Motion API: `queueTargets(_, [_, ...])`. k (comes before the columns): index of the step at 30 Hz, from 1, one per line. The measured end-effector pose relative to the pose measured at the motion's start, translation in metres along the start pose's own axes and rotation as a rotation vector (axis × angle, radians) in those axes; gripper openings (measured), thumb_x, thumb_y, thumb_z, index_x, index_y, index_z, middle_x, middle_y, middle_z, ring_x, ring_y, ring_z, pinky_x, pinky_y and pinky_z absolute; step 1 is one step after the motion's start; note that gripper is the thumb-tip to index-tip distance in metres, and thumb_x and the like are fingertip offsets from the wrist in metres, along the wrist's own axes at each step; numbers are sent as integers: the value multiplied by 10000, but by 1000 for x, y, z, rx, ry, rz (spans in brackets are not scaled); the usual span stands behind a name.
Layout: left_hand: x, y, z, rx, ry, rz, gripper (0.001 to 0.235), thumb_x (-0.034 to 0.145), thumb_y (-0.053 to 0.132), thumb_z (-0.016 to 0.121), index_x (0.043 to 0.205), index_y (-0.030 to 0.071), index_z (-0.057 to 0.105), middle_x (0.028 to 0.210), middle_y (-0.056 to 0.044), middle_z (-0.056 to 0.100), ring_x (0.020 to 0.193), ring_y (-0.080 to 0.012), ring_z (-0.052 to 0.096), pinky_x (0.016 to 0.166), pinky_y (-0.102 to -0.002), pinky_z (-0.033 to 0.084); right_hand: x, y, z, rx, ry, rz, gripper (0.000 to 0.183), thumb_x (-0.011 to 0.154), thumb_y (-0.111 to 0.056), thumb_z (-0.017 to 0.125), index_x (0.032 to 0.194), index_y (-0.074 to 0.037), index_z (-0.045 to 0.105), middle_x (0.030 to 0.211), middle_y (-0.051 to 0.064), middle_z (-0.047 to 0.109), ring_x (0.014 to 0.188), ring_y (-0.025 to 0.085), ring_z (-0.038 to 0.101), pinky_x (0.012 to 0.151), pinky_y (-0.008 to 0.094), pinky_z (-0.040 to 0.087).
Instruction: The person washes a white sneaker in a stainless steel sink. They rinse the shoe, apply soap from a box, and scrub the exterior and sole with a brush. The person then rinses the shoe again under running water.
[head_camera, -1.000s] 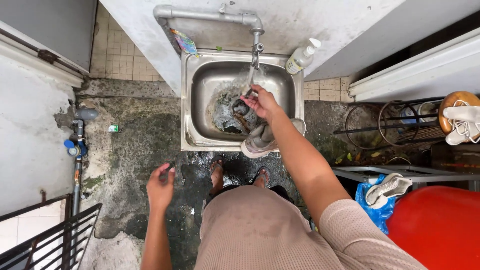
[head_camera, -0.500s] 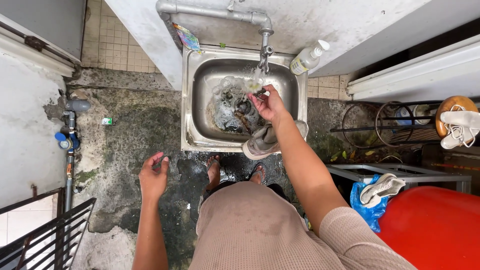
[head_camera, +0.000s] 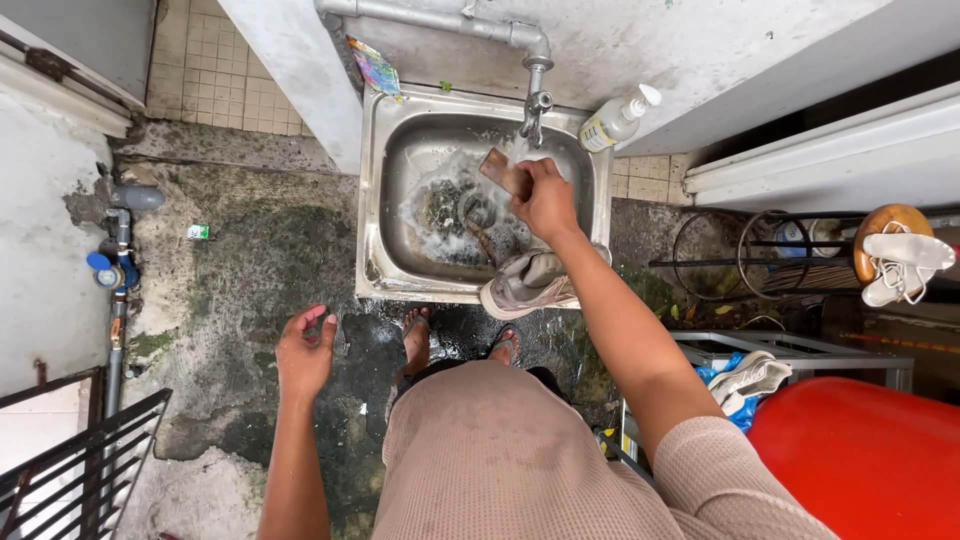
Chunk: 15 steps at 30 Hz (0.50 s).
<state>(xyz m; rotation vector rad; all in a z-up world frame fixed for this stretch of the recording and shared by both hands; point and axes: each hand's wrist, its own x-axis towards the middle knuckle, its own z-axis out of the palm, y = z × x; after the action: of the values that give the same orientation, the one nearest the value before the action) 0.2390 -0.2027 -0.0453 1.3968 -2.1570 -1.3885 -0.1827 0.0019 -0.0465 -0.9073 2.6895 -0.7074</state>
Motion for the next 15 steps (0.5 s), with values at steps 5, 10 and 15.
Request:
queueTargets(5, [0,-8,-1,11,5,-10,290,971,219,731,1200,42,734,1270,-229,682,1120,-411,662,878,-454,590,-11,2,-9,-271,81,-295,489,754,-76,741,1226,-81,612,1124,66,558,972,387,678,730,499,659])
queueTargets(10, [-3,-1,-4,28,3,-18,287,970,212,731,1194,32,733,1273,-242,680,1129,-428,658,886,-478,591,-11,12,-8,-470,103,-429,474,766,-142,743,1221,-152,609,1144,-26,545,1081,219,611,701,393,662])
queueTargets(15, [-1,5,-7,63,-13,-24,297,980,236,712,1200,38,727,1278,-229,682,1140,-415,658,884,-455,590,-7,22,-14,-465,47,-336,436,770,-195,744,1189,-151,631,1095,4,558,1051,254,617,702,430,642])
